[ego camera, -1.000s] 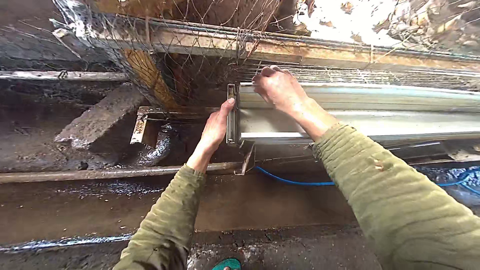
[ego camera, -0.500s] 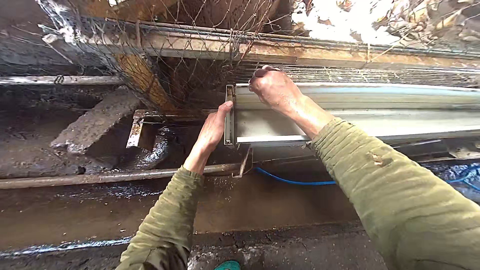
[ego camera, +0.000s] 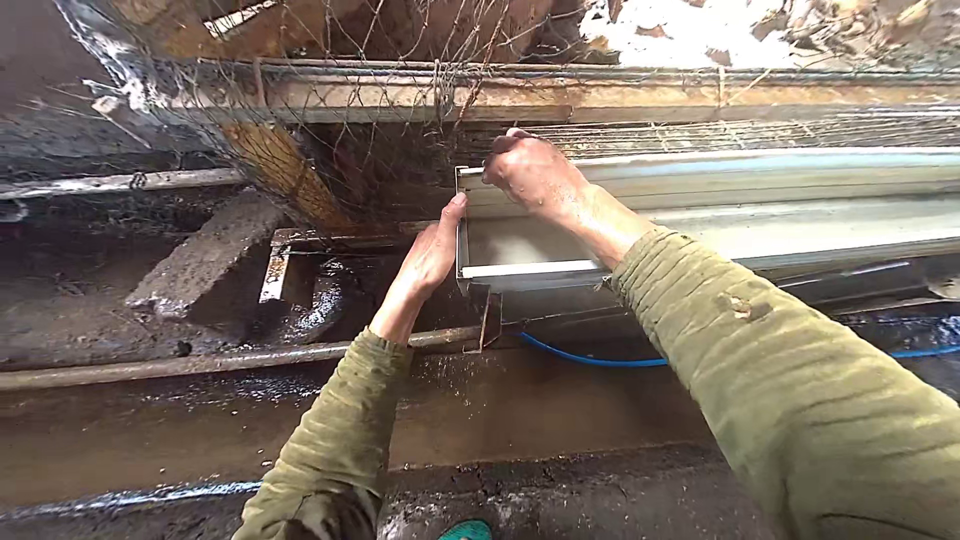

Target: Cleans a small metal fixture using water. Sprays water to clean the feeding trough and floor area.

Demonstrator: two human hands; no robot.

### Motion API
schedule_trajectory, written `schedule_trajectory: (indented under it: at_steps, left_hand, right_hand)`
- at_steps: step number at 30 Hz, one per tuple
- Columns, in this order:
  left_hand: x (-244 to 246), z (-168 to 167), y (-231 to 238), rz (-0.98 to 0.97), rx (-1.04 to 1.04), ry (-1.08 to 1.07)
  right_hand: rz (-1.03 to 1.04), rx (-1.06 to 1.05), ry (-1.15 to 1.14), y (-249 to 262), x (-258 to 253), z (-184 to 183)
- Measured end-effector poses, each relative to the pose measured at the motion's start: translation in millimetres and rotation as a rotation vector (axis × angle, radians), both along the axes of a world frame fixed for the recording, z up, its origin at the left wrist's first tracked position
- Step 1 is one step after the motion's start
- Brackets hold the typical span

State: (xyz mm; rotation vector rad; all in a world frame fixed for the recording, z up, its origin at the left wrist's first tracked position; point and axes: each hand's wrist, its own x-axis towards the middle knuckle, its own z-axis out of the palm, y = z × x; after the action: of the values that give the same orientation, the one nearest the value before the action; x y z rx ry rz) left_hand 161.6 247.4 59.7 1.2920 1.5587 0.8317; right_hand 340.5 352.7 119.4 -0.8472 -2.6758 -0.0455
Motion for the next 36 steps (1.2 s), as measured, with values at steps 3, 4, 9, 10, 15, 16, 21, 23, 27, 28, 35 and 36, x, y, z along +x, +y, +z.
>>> schedule_trajectory:
  at_steps: [3,4,9,10,15,16,21,23,27,28,35,36]
  left_hand:
    - [1.9,-4.9,-3.3,0.034,0.064,0.068]
    - [4.7,-6.9,-2.5,0.066,0.082,0.078]
    - [20.2,-24.2,-8.3,0.197,0.199,-0.177]
    - [23.8,-28.9,-8.7,0.209,0.236,-0.258]
    - [35.0,-28.5,0.0,0.282,0.298,-0.47]
    - [34.7,-28.0,-0.1,0.274,0.296,-0.48]
    - [40.8,-28.7,5.3,0.327,0.273,-0.626]
    - [43.1,-27.8,5.4,0.359,0.261,-0.658]
    - [36.3,-32.4,-6.4,0.262,0.278,-0.567]
    - [37.4,-30.8,-4.4,0.282,0.295,-0.567]
    - [38.9,-31.6,2.5,0.264,0.454,-0.361]
    - [37.8,-33.1,2.9,0.256,0.479,-0.368]
  right_hand:
    - [-0.047,-0.065,0.075,-23.6,21.4,8.4]
    - [-0.09,-0.106,0.076,-39.0,36.6,10.2]
    - [-0.166,-0.281,-0.173,-93.1,115.7,-1.3]
    - [-0.127,-0.243,-0.157,-93.8,120.0,-7.0]
    - [0.03,-0.026,-0.061,-90.9,116.7,-22.8]
    - [0.026,-0.026,-0.067,-90.6,116.2,-23.0]
    - [0.016,-0.031,-0.079,-90.6,115.3,-24.2]
    - [0.024,-0.035,-0.062,-89.0,116.0,-27.1]
    - [0.06,-0.068,-0.051,-85.3,115.1,-25.2]
    - [0.07,-0.083,-0.047,-84.8,113.8,-24.1]
    - [0.039,-0.125,-0.052,-85.8,111.7,-20.0]
    - [0.03,-0.075,-0.033,-88.3,110.4,-20.7]
